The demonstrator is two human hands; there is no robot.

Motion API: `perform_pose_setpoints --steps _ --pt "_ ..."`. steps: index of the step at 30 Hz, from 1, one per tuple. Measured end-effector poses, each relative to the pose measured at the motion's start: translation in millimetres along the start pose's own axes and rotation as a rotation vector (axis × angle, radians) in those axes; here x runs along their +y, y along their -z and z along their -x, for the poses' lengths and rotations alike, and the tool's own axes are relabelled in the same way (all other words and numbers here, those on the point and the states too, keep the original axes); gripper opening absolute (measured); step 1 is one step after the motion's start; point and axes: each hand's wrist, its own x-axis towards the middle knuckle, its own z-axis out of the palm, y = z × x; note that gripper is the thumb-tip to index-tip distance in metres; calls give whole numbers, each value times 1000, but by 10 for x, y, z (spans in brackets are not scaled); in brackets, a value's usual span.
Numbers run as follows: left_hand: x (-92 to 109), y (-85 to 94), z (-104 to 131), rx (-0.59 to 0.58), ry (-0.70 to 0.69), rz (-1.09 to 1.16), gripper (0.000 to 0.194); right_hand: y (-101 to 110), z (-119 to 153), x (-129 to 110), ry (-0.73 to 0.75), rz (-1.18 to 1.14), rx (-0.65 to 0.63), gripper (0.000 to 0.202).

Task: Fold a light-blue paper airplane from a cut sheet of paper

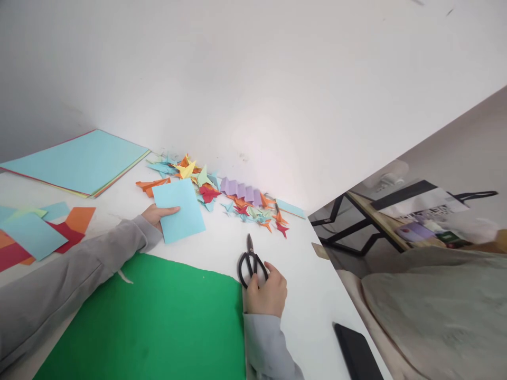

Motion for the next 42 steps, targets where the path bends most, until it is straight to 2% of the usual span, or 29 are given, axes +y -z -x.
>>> perform_pose_setpoints --steps 2,6,8,11,14,16,19,22,25,27,29,30,32,34,36,39,42 --pt "-3 -1 -2 3 -10 -4 35 22 -8 58 22 28 -86 43" --pt "-7 -11 3 33 -35 6 34 46 -6 -46 108 268 -80 45" --pt "-7 -25 16 52 -39 13 34 58 -16 -121 129 325 -134 42" --pt "-4 -48 44 52 -40 18 36 60 -58 -176 111 314 -270 39" --pt "2 -59 62 52 -42 25 38 25 -89 -166 82 217 -268 43" --pt "5 -59 63 56 -38 26 34 -12 -84 -155 78 54 -208 44" --pt "10 -60 66 52 -26 24 29 -54 -57 -201 25 -368 -132 46" --pt "18 -73 85 62 -26 21 28 -59 -65 -362 -91 -901 -200 51" --pt "24 -83 102 72 -22 22 28 -51 -131 -591 -289 -1330 -425 51" --pt "24 -80 96 70 -25 17 27 -57 -186 -730 -397 -1570 -661 47" --pt "22 -74 77 91 -46 -5 27 -82 -222 -835 -497 -1723 -894 44" --pt "21 -70 64 107 -60 -22 27 -102 -227 -873 -532 -1769 -971 42" --pt "18 -63 38 139 -85 -62 28 -151 -209 -928 -565 -1797 -1044 42" --pt "12 -51 13 139 -99 -113 29 -203 -168 -958 -529 -1728 -1042 42" --pt "3 -31 -9 115 -102 -168 32 -243 -128 -968 -415 -1645 -933 47" --pt "-14 9 -42 64 -93 -244 38 -270 -107 -957 -248 -1489 -699 50" --pt "-29 35 -62 18 -106 -304 42 -268 -118 -948 -210 -1348 -616 49"
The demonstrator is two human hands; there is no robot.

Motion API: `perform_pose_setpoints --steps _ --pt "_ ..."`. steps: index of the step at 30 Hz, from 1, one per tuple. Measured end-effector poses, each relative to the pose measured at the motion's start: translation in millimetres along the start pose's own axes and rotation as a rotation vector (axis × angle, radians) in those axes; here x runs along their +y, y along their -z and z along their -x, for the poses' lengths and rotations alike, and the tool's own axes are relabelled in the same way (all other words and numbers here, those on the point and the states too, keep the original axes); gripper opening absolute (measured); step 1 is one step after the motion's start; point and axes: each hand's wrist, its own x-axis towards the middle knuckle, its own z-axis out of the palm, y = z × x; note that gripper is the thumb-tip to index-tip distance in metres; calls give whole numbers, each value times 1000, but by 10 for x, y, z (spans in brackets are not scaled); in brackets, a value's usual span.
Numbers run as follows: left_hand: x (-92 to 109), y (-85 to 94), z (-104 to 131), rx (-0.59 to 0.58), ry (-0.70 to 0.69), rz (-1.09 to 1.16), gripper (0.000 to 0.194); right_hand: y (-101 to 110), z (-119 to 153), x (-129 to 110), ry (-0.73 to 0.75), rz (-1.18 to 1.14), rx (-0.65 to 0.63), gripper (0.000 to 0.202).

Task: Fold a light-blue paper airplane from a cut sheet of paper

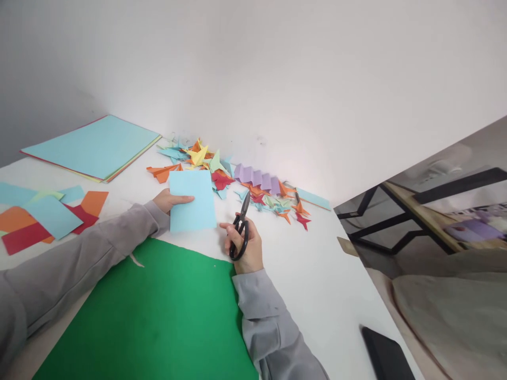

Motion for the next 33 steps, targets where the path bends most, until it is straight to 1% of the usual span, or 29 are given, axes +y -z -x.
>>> perform_pose_setpoints --steps 4,8,12,16,21,28,33 --pt "0 -17 13 -43 -4 -63 44 -37 -5 -21 -49 92 9 55" --pt "23 -47 54 -81 -8 -96 41 -115 -12 -49 -116 188 18 63" --pt "51 -64 91 -77 14 -84 34 -155 -21 -69 -175 217 8 66" --pt "76 -86 118 -86 50 -53 25 -135 -27 -58 -181 178 27 65" --pt "94 -102 142 -81 78 -26 19 -99 -44 -39 -172 132 42 61" --pt "87 -101 145 -68 75 -34 19 -100 -47 -34 -173 116 40 60" --pt "87 -100 131 -70 68 -29 22 -103 -50 -33 -171 128 38 60"
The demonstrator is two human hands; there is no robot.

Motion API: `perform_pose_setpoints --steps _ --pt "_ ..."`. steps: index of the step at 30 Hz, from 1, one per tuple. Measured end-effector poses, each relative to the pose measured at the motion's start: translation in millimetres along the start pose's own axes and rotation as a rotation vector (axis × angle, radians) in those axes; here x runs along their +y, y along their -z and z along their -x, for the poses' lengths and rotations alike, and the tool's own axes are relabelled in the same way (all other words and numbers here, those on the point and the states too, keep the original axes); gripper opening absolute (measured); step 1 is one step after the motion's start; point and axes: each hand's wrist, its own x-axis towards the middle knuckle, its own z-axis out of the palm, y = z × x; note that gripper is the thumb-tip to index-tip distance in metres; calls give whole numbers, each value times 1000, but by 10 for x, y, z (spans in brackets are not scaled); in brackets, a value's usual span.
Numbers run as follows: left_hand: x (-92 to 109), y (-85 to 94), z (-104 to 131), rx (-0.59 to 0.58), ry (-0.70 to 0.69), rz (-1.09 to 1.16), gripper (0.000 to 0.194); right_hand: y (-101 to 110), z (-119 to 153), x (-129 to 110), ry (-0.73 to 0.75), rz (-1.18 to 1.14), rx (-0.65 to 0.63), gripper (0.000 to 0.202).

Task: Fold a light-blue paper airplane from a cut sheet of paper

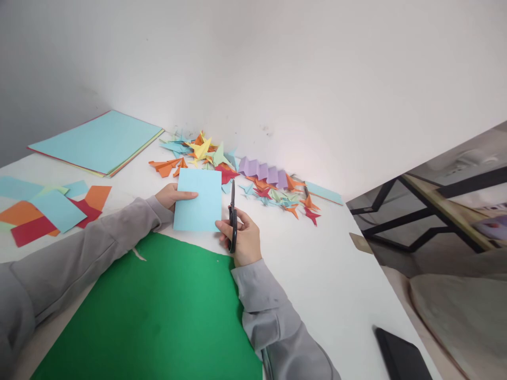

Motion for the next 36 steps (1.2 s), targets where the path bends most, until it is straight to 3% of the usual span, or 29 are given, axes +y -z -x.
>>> perform_pose_setpoints --steps 4,9,15,24,32,36 --pt "5 -15 25 -12 17 43 19 -6 3 -8 -1 -10 -5 59" --pt "-22 -96 108 -173 174 208 23 -19 12 -21 17 -60 30 56" --pt "-78 -134 102 -162 244 244 42 2 -13 -5 25 -68 52 51" --pt "-18 -161 127 -159 277 259 46 23 -38 0 -3 -64 32 57" --pt "0 -169 174 -228 273 283 44 17 -28 -1 -1 -75 24 55" --pt "46 -161 217 -281 121 299 52 47 -36 -4 -1 -171 1 47"
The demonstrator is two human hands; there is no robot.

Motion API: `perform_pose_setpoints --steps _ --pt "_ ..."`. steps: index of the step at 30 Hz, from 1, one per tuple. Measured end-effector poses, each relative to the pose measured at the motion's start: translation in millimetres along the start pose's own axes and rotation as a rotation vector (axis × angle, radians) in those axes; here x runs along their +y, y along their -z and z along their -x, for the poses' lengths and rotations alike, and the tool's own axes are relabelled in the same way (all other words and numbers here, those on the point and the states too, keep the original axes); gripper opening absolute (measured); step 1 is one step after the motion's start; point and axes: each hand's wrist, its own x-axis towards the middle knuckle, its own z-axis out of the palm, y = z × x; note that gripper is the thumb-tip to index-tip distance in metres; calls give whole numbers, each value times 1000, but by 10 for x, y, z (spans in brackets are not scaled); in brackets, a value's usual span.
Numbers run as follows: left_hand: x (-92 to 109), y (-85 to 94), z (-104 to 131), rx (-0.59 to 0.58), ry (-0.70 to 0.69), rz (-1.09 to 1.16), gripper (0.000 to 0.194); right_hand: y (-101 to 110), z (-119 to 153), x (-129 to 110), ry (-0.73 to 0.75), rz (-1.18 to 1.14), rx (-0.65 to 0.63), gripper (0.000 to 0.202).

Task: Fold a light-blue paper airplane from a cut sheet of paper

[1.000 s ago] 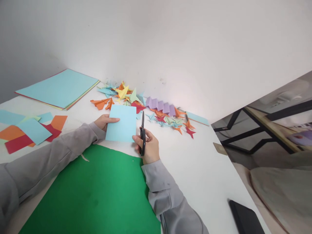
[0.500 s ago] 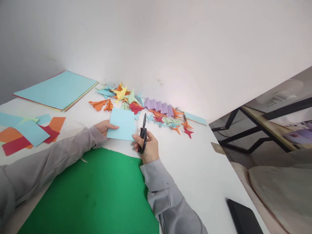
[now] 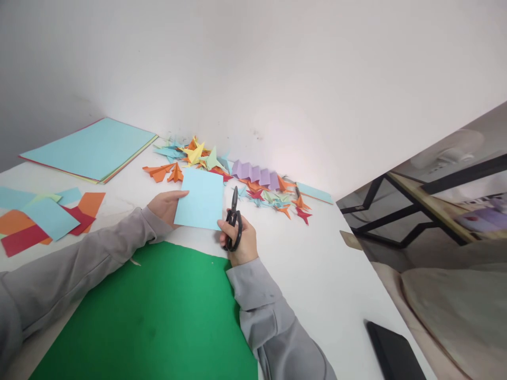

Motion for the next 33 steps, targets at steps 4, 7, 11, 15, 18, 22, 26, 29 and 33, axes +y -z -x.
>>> perform_pose_setpoints --steps 4,7,11,15,18,22,26,29,33 --pt "-34 137 -81 26 -370 -276 79 72 -33 -15 -38 -224 -48 38" --pt "-99 237 -143 12 -644 -750 76 100 -48 -16 -65 -302 -73 39" --pt "-111 192 -99 66 -894 -1123 18 78 -41 -6 -6 -254 -40 40" --pt "-48 40 13 154 -679 -803 22 70 -56 -17 74 -268 66 42" --pt "-44 -33 61 137 -380 -537 25 102 -85 -12 79 -321 133 45" --pt "-137 -23 42 66 -122 -474 29 131 -90 26 64 -274 29 48" --pt "-233 28 -1 51 -63 -552 32 109 -65 30 66 -161 4 52" --pt "-251 39 -6 32 -71 -558 35 96 -61 15 63 -136 65 54" --pt "-252 49 -7 70 -138 -550 35 97 -63 12 70 -108 61 52"
